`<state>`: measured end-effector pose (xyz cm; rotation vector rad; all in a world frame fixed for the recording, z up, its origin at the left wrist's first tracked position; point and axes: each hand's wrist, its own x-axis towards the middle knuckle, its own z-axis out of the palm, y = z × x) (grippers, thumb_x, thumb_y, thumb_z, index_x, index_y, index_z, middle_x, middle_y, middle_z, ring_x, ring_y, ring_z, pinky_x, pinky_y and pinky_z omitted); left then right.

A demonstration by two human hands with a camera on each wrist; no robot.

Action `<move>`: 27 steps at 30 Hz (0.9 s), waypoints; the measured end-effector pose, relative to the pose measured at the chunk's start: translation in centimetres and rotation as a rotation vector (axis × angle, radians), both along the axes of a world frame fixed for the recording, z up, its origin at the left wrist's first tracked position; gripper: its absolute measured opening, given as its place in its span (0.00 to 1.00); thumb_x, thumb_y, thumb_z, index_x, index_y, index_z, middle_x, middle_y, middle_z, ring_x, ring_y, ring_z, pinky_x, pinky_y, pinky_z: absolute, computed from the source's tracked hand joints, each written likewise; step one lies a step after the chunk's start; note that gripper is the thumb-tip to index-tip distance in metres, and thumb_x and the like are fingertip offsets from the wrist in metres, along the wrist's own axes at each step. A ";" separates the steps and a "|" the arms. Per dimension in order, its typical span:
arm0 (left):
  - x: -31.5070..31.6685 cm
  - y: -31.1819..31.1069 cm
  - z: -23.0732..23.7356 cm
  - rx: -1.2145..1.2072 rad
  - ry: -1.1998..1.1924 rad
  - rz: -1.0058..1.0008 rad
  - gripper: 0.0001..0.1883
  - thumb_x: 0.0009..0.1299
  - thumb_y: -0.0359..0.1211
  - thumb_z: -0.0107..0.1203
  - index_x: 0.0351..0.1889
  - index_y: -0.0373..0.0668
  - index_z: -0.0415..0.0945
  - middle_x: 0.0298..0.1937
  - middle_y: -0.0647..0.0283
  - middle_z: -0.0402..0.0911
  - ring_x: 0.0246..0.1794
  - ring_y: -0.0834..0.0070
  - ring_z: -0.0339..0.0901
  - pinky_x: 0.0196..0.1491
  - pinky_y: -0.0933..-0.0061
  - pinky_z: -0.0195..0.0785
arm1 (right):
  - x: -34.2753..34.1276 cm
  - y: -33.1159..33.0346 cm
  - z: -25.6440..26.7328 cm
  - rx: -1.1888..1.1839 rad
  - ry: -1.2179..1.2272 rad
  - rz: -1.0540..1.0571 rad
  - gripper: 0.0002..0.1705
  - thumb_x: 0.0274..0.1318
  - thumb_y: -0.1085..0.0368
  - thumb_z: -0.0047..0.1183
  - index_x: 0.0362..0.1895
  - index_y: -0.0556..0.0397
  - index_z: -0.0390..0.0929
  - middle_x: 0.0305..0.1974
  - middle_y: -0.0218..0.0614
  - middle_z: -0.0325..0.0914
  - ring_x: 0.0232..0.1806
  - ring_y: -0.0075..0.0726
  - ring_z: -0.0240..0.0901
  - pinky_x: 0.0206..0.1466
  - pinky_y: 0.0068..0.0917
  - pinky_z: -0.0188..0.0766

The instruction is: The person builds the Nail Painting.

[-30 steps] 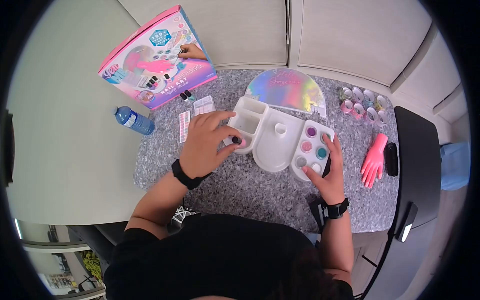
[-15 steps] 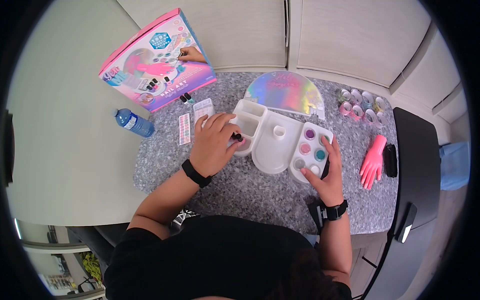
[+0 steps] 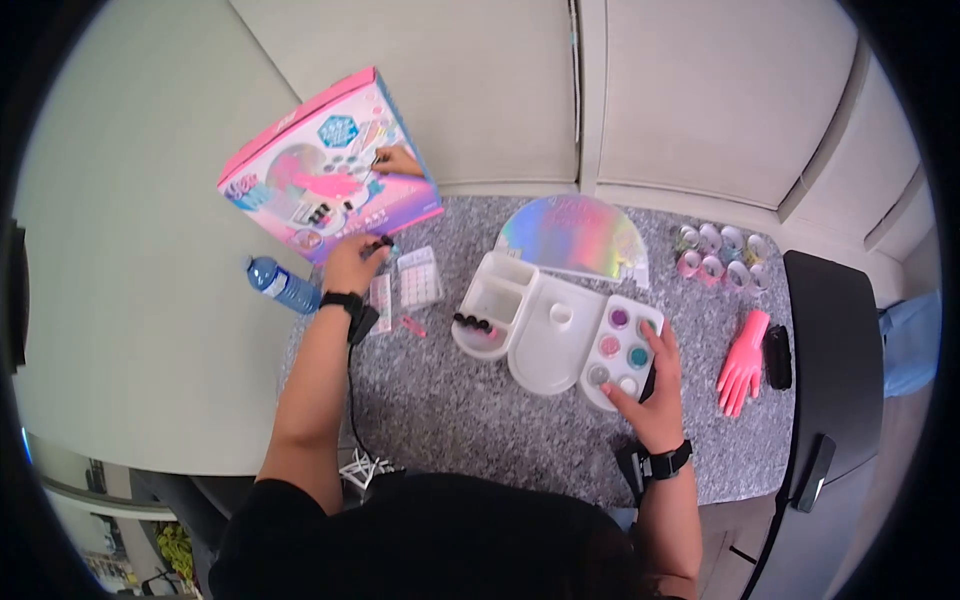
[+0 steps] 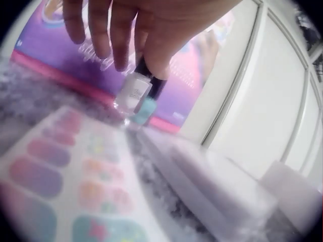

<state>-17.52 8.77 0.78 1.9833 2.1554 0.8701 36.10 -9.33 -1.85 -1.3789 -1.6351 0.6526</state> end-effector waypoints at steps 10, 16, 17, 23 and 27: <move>13.6 -11.4 10.9 0.170 -0.111 -0.595 0.10 0.69 0.34 0.74 0.47 0.48 0.91 0.68 0.64 0.88 0.70 0.56 0.80 0.74 0.49 0.65 | -0.1 -0.2 0.5 -0.023 0.019 -0.002 0.59 0.48 0.63 0.84 0.85 0.47 0.70 0.88 0.61 0.55 0.91 0.65 0.52 0.90 0.54 0.54; 17.4 -12.5 7.9 0.147 0.127 -0.717 0.11 0.67 0.40 0.75 0.46 0.56 0.92 0.72 0.68 0.86 0.77 0.59 0.75 0.77 0.48 0.55 | -0.1 0.0 0.2 0.000 0.032 0.006 0.60 0.47 0.63 0.85 0.85 0.47 0.70 0.89 0.61 0.54 0.91 0.64 0.52 0.90 0.53 0.55; 17.5 -12.3 7.4 0.137 0.141 -0.712 0.11 0.67 0.41 0.75 0.46 0.55 0.92 0.72 0.68 0.86 0.78 0.59 0.75 0.78 0.47 0.54 | -0.1 -0.1 0.4 0.000 0.032 0.002 0.60 0.47 0.63 0.85 0.85 0.47 0.70 0.89 0.61 0.54 0.91 0.64 0.52 0.90 0.53 0.55; 17.6 -11.7 5.7 0.118 0.193 -0.669 0.10 0.69 0.40 0.74 0.47 0.55 0.91 0.72 0.72 0.86 0.78 0.62 0.74 0.81 0.44 0.51 | -0.1 0.0 0.2 0.007 0.029 0.014 0.60 0.47 0.63 0.85 0.85 0.47 0.70 0.89 0.62 0.53 0.91 0.64 0.52 0.90 0.53 0.56; 17.7 -11.5 4.8 0.108 0.208 -0.675 0.11 0.69 0.41 0.74 0.48 0.55 0.91 0.72 0.72 0.86 0.78 0.63 0.74 0.81 0.44 0.50 | -0.2 0.1 -0.1 0.007 0.074 0.023 0.59 0.48 0.63 0.85 0.85 0.46 0.70 0.89 0.61 0.53 0.91 0.63 0.53 0.89 0.53 0.57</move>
